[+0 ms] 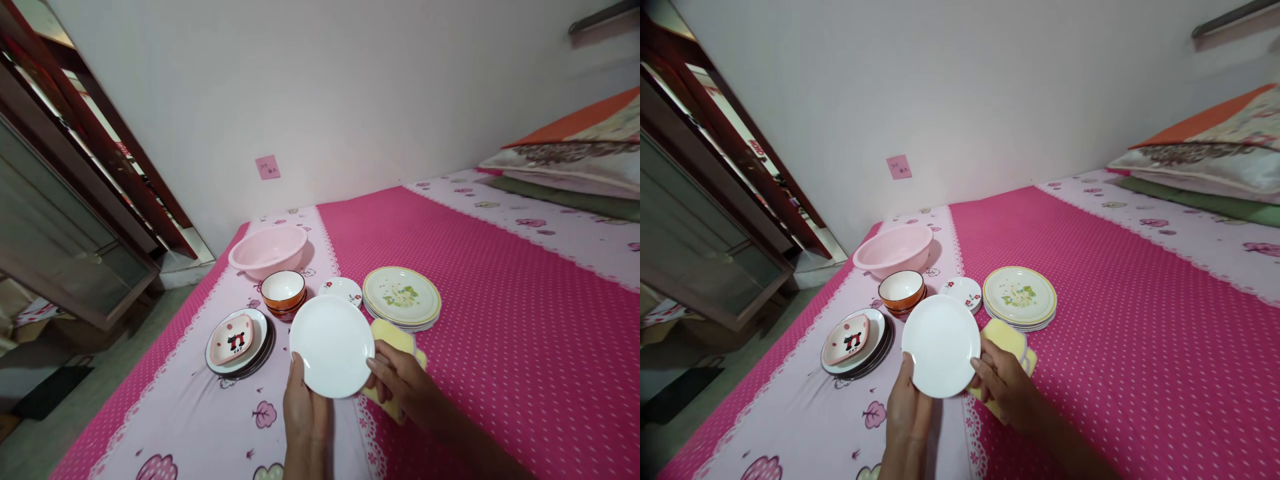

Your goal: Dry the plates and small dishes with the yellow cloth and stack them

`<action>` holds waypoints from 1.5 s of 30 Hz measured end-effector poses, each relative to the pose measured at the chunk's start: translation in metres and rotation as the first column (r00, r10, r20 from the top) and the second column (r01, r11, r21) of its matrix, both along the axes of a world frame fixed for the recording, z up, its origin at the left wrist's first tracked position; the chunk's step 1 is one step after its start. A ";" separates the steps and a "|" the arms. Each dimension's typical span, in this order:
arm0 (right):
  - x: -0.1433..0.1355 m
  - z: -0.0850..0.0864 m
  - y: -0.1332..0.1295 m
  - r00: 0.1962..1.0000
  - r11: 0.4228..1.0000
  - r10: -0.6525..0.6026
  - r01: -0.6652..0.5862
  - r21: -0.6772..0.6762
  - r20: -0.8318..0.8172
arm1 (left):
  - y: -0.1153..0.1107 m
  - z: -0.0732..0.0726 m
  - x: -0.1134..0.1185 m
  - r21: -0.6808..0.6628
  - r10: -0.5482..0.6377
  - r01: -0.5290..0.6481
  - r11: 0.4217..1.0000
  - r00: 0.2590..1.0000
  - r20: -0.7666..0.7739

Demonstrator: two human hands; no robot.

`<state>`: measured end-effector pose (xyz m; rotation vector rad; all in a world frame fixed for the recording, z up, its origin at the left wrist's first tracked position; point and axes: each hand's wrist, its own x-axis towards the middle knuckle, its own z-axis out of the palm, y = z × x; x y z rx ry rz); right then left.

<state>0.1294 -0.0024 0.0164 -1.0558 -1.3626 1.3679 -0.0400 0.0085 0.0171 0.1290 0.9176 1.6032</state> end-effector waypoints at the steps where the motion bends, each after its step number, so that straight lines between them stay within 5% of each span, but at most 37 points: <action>1: -0.001 -0.003 0.002 1.000 1.000 -0.016 0.016 -0.007 -0.023 | -0.001 0.001 0.001 0.028 -0.025 0.025 0.999 1.000 -0.002; 6: 0.013 -0.016 0.019 0.980 0.987 -0.149 0.140 -0.076 -0.134 | -0.013 0.011 0.008 0.206 -0.200 0.208 0.956 0.978 -0.061; 10: 0.037 -0.021 0.032 0.929 0.954 -0.299 0.282 -0.106 -0.219 | -0.017 0.011 0.010 0.227 -0.300 0.344 0.911 0.931 -0.208; 22: 0.103 -0.033 0.051 0.656 0.714 -0.696 0.673 -0.190 -0.291 | -0.006 -0.006 -0.002 0.065 -0.202 0.211 0.975 0.972 -0.118; 26: 0.108 -0.041 0.057 0.624 0.686 -0.725 0.692 -0.224 -0.292 | -0.005 -0.004 -0.001 0.012 -0.172 0.174 0.985 0.982 -0.077; 45: 0.099 -0.050 0.063 0.684 0.729 -0.684 0.626 -0.278 -0.252 | -0.003 -0.005 -0.003 -0.056 -0.173 0.171 0.984 0.985 -0.022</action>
